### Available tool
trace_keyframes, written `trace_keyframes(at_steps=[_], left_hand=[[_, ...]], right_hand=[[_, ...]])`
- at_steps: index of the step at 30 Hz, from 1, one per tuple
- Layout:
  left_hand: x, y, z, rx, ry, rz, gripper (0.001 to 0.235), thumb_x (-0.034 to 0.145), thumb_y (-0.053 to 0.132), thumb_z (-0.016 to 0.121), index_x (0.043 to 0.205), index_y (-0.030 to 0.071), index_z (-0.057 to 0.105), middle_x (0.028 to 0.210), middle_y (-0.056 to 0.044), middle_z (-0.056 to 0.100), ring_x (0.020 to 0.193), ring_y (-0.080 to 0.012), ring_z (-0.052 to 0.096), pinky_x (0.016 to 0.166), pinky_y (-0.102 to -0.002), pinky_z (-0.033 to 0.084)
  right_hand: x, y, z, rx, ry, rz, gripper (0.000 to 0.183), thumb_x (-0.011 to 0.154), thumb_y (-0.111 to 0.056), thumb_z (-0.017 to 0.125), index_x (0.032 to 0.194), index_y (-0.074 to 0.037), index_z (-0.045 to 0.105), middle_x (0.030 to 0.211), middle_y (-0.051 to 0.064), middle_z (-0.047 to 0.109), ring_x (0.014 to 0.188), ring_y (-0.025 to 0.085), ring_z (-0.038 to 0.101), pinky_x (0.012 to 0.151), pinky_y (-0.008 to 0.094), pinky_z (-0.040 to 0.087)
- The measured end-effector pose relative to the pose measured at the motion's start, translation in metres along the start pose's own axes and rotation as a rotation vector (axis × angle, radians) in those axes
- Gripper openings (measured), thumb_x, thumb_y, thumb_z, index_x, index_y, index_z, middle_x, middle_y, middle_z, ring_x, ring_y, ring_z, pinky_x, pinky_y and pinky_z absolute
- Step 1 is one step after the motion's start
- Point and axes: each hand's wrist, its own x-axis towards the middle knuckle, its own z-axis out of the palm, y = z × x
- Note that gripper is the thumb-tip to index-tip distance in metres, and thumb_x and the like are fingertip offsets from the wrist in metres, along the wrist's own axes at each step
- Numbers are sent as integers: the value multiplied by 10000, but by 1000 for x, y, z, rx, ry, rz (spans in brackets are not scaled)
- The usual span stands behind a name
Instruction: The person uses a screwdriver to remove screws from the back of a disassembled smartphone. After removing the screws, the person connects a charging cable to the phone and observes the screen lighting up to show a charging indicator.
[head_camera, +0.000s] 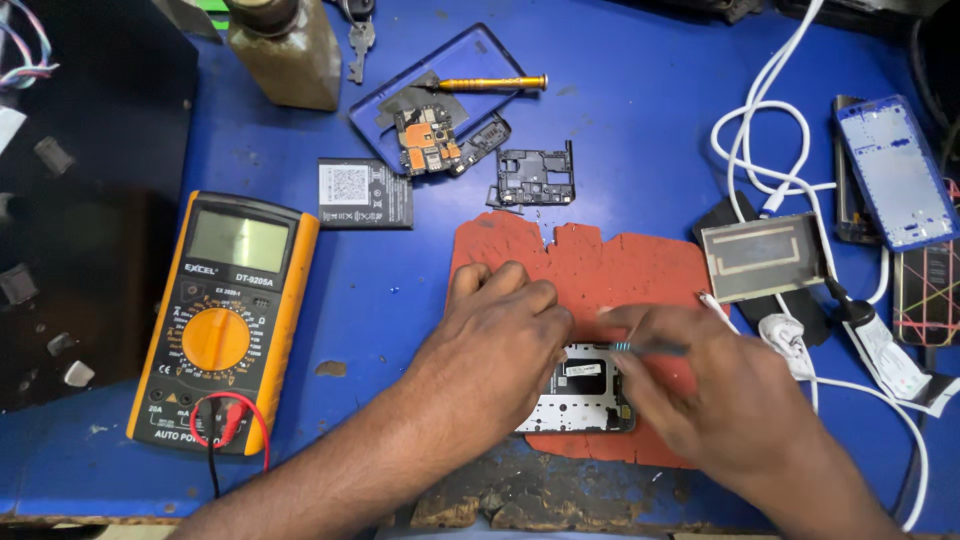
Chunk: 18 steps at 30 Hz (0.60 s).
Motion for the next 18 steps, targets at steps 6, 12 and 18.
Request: trace_keyframes(at_steps=[6, 12, 18], left_hand=[[-1, 3, -5, 23, -16, 18, 126, 857, 140, 721, 921, 38, 683, 932, -105, 635, 992, -293, 566, 903, -474, 386], [-11, 9, -21, 108, -134, 108, 654, 655, 441, 855, 1090, 10, 627, 995, -116, 568, 1027, -306, 540, 929, -497, 383], [-11, 13, -27, 220, -164, 151, 644, 567, 351, 880, 1028, -10, 611, 954, -129, 548, 963, -305, 530, 807, -444, 392]], right_hand=[[-3, 4, 0, -117, 32, -1, 368, 807, -139, 784, 1054, -12, 544, 990, 76, 774, 795, 218, 771, 601, 308, 590], [-7, 8, -1, -264, -118, 354, 374, 801, -287, 837, 1055, -104, 632, 899, 19, 801, 664, 184, 767, 560, 319, 581], [-10, 5, 1, -171, -75, 250, 337, 851, -232, 854, 1022, -58, 621, 915, 55, 791, 736, 146, 778, 599, 274, 605]])
